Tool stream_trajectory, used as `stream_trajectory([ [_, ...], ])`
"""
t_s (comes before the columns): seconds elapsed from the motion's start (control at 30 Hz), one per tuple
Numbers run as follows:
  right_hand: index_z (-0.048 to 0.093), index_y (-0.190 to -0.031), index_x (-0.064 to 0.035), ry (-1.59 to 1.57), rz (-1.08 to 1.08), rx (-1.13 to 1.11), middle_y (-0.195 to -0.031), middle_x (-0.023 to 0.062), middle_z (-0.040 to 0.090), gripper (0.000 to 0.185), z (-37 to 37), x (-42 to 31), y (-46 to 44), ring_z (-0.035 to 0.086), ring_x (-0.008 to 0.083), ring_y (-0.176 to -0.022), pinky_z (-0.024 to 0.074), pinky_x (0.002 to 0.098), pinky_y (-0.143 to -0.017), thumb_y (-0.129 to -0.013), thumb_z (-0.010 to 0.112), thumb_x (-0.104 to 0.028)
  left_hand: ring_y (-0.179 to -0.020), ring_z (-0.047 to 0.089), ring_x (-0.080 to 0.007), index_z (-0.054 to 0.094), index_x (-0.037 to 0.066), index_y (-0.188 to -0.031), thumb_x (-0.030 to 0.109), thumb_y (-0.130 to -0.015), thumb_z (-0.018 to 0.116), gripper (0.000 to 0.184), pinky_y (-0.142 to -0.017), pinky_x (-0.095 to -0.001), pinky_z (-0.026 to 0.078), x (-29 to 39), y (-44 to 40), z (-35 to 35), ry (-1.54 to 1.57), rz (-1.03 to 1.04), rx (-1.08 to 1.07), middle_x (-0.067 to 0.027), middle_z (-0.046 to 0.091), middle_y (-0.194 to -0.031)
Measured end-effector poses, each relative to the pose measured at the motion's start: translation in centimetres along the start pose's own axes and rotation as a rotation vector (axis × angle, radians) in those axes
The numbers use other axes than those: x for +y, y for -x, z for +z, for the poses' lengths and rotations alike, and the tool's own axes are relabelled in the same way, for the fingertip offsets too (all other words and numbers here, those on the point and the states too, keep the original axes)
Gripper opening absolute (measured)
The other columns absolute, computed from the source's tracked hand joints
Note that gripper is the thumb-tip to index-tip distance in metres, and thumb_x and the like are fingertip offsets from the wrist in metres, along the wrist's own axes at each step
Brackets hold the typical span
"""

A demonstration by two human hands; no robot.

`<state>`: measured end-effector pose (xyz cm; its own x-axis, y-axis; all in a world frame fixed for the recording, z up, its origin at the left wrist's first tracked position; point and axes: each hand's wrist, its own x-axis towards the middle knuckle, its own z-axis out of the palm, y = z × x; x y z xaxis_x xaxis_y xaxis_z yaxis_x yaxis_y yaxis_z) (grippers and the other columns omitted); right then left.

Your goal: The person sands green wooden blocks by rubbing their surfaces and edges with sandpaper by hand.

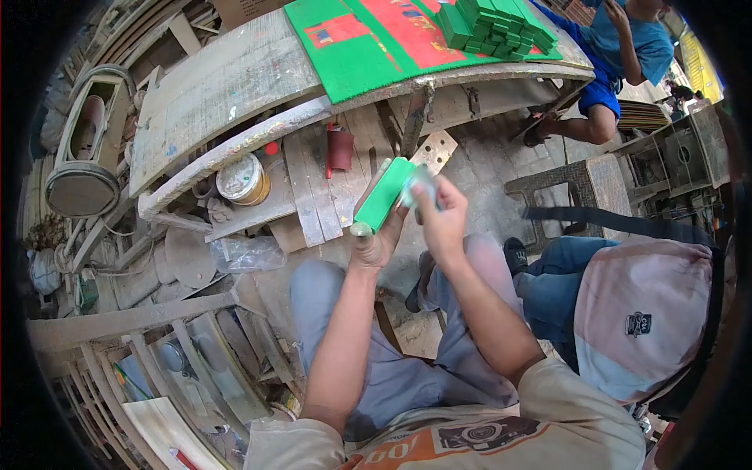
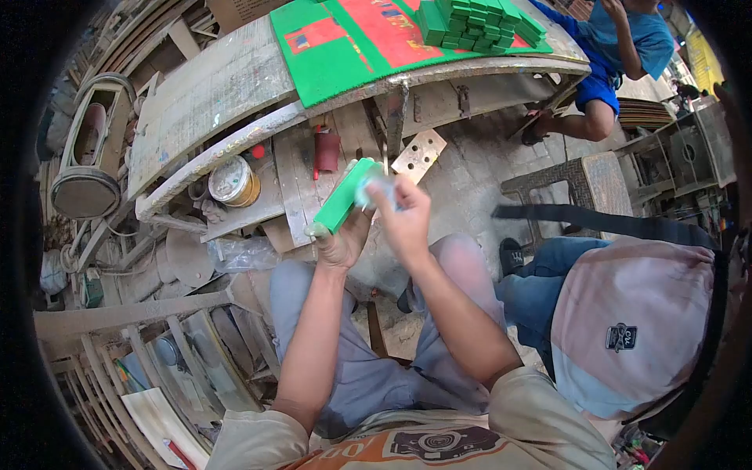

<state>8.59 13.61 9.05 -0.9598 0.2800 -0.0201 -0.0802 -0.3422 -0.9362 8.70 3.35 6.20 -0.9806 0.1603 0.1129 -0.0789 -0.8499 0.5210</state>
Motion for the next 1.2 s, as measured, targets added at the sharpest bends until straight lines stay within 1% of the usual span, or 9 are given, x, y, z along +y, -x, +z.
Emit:
stream_trajectory([
  [0.07, 0.055, -0.07, -0.0042, 0.463, -0.305, -0.241, -0.061, -0.0067, 0.044, 0.03, 0.0, 0.3, 1.5, 0.037, 0.0018, -0.061, 0.0305, 0.0214, -0.049, -0.076, 0.078, -0.023, -0.129, 0.04, -0.0247, 0.027, -0.002, -0.14, 0.066, -0.044, 0.08, 0.129, -0.111, -0.0407, 0.03, 0.1, 0.3, -0.3, -0.022, -0.024, -0.002, -0.0136, 0.041, -0.139],
  [0.17, 0.051, -0.064, -0.0045, 0.496, -0.189, -0.205, -0.063, -0.0068, 0.042, 0.037, 0.6, 0.4, 1.9, 0.035, 0.0027, -0.062, 0.0307, 0.0208, -0.05, -0.068, 0.084, -0.02, -0.128, 0.041, -0.0246, 0.03, -0.001, -0.14, 0.07, -0.044, 0.077, 0.128, -0.111, -0.0399, 0.031, -0.1, 0.7, -1.0, -0.065, -0.073, 0.024, -0.0138, 0.042, -0.137],
  [0.43, 0.059, -0.068, -0.0048, 0.319, -0.043, 0.178, -0.063, -0.0058, 0.053, 0.022, -1.4, -1.5, -2.4, 0.042, 0.0015, -0.057, 0.0322, 0.0208, -0.049, -0.075, 0.078, -0.014, -0.132, 0.036, -0.0263, 0.03, -0.001, -0.139, 0.072, -0.048, 0.074, 0.125, -0.114, -0.0444, 0.024, -0.2, -0.3, -0.5, -0.021, -0.028, -0.095, -0.0127, 0.038, -0.141],
  [0.63, 0.058, -0.07, -0.0024, 0.352, -0.06, -0.245, -0.067, -0.0046, 0.053, 0.027, 1.2, 0.6, 3.6, 0.044, 0.0023, -0.065, 0.038, 0.02, -0.057, -0.071, 0.081, -0.015, -0.136, 0.028, -0.0296, 0.027, 0.001, -0.141, 0.071, -0.052, 0.071, 0.122, -0.116, -0.0463, 0.015, -1.2, -0.6, -0.1, -0.166, -0.051, 0.043, -0.0131, 0.032, -0.145],
  [0.7, 0.057, -0.071, -0.0027, 0.209, 0.024, -0.244, -0.067, -0.005, 0.053, 0.026, 1.9, -0.7, 3.6, 0.043, 0.0018, -0.065, 0.0374, 0.0195, -0.057, -0.072, 0.081, -0.015, -0.117, 0.052, -0.0208, 0.034, -0.003, -0.138, 0.059, -0.068, 0.071, 0.1, -0.104, -0.0361, 0.039, -1.8, -0.9, -1.0, -0.101, 0.103, -0.087, -0.0135, 0.05, -0.13],
  [0.73, 0.058, -0.074, -0.0024, 0.17, 0.026, -0.274, -0.069, -0.0051, 0.054, 0.025, 1.7, -0.7, 3.4, 0.045, 0.0012, -0.066, 0.038, 0.0191, -0.057, -0.073, 0.08, -0.014, -0.116, 0.052, -0.0202, 0.035, -0.002, -0.137, 0.064, -0.061, 0.071, 0.107, -0.102, -0.035, 0.041, -1.7, -0.5, -0.6, -0.168, 0.01, 0.042, -0.0128, 0.051, -0.129],
  [0.9, 0.06, -0.074, -0.0021, 0.19, 0.028, -0.261, -0.071, -0.0048, 0.057, 0.021, 1.0, -1.0, 2.3, 0.047, 0.0015, -0.068, 0.0396, 0.0193, -0.059, -0.074, 0.079, -0.011, -0.114, 0.053, -0.0195, 0.035, -0.002, -0.137, 0.07, -0.047, 0.072, 0.121, -0.098, -0.0338, 0.043, -1.4, 0.3, -1.6, -0.181, -0.032, -0.006, -0.0108, 0.052, -0.127],
  [0.97, 0.059, -0.073, -0.0022, 0.169, -0.023, -0.263, -0.071, -0.005, 0.056, 0.022, 1.3, -1.4, 1.8, 0.046, 0.0016, -0.067, 0.039, 0.0195, -0.058, -0.074, 0.079, -0.012, -0.119, 0.05, -0.0195, 0.034, -0.001, -0.138, 0.073, -0.046, 0.071, 0.124, -0.101, -0.0347, 0.041, -2.1, 0.7, -3.1, -0.168, -0.113, 0.014, -0.0106, 0.049, -0.131],
  [1.2, 0.057, -0.066, -0.0027, 0.525, -0.188, 0.243, -0.061, -0.005, 0.049, 0.029, -2.6, -1.0, -3.7, 0.039, 0.0034, -0.059, 0.032, 0.0216, -0.05, -0.076, 0.078, -0.02, -0.134, 0.031, -0.0309, 0.029, -0.002, -0.139, 0.073, -0.046, 0.072, 0.127, -0.116, -0.0452, 0.019, -1.2, -0.3, 0.2, 0.105, -0.083, -0.073, -0.0168, 0.033, -0.144],
])
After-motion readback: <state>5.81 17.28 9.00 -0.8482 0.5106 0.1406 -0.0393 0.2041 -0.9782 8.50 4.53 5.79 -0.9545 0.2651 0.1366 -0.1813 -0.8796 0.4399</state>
